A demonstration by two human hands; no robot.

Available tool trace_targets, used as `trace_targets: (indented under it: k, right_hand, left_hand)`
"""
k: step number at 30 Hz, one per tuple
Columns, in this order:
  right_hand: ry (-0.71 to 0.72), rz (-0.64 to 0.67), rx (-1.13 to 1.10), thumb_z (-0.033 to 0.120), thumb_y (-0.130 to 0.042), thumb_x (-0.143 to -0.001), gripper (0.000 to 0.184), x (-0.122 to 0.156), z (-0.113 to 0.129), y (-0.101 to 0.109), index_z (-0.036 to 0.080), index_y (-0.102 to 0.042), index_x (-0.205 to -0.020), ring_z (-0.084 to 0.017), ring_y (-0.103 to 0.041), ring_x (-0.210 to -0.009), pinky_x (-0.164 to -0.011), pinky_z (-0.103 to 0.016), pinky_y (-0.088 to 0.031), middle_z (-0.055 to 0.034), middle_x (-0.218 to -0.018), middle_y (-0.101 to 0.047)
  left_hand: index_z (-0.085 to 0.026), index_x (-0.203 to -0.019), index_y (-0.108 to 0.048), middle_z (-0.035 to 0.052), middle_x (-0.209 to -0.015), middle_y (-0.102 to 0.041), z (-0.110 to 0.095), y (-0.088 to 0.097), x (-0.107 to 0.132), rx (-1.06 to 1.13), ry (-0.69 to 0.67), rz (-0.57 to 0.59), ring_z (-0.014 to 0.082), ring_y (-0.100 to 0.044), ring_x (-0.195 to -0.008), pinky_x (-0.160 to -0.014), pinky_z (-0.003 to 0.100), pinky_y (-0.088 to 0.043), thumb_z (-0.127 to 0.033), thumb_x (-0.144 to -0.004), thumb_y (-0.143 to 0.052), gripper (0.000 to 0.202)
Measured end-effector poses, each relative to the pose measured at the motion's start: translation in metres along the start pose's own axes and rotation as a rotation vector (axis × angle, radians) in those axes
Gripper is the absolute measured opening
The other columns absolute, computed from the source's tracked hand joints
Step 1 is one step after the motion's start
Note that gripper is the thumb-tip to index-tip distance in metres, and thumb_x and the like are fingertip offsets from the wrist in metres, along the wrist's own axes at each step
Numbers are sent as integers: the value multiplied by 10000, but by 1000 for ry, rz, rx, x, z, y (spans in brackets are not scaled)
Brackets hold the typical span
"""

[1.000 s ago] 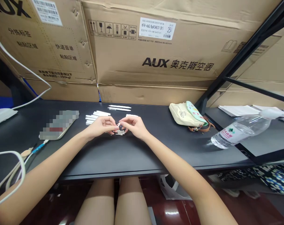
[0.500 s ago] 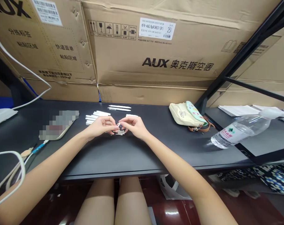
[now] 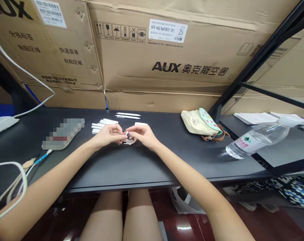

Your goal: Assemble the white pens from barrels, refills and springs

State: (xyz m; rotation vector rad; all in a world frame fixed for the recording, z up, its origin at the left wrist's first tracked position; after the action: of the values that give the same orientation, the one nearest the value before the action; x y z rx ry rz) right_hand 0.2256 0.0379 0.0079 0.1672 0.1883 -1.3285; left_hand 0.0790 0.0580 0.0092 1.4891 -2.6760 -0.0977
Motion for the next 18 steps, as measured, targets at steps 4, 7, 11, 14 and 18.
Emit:
trace_targets:
  k: [4,7,11,14,18]
  right_hand:
    - [-1,5,0,324,-733,-681,212,1,1,-1,154,-719,-808,-120,-628,-611,-520,-231,-524,-50,-781,-709]
    - [-3,3,-15,321,-739,-678,204,1,1,0,157,-720,-799,-113,-624,-596,-520,-228,-524,-44,-770,-709]
    - [6,-10,-29,325,-745,-672,207,0,1,1,160,-724,-795,-118,-627,-606,-524,-231,-525,-39,-761,-705]
    - [6,-15,-36,326,-752,-661,211,-1,0,1,162,-727,-791,-124,-629,-613,-521,-233,-524,-37,-753,-701]
    - [10,-27,-54,318,-760,-648,208,-1,0,2,164,-732,-785,-124,-626,-604,-505,-227,-519,-32,-731,-693]
  left_hand:
    - [-137,-640,-508,25,-646,-656,0,-1,0,-1,5,6,127,-629,-629,-580,243,-515,-382,-550,-821,407]
    - [-138,-642,-510,27,-642,-659,-1,-1,1,3,4,18,132,-633,-633,-586,248,-514,-383,-562,-816,400]
    - [-137,-648,-513,31,-646,-667,0,-1,1,23,11,24,131,-636,-634,-593,252,-513,-384,-565,-815,399]
    - [-134,-650,-517,31,-648,-674,0,-1,1,42,24,23,130,-640,-639,-598,245,-510,-384,-557,-819,403]
    - [-137,-651,-512,32,-657,-682,-1,-2,2,76,50,14,135,-650,-656,-606,241,-508,-379,-549,-822,406]
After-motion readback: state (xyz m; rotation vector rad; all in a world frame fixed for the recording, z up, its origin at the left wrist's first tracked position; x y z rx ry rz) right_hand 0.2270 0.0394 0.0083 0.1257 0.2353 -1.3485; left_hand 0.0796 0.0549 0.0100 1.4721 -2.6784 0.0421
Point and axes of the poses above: each hand's wrist, its own x-axis away from the middle knuckle, its own y-axis out of the back of the hand, z = x × y, the point moved 5 cm from there along -x, towards the middle knuckle
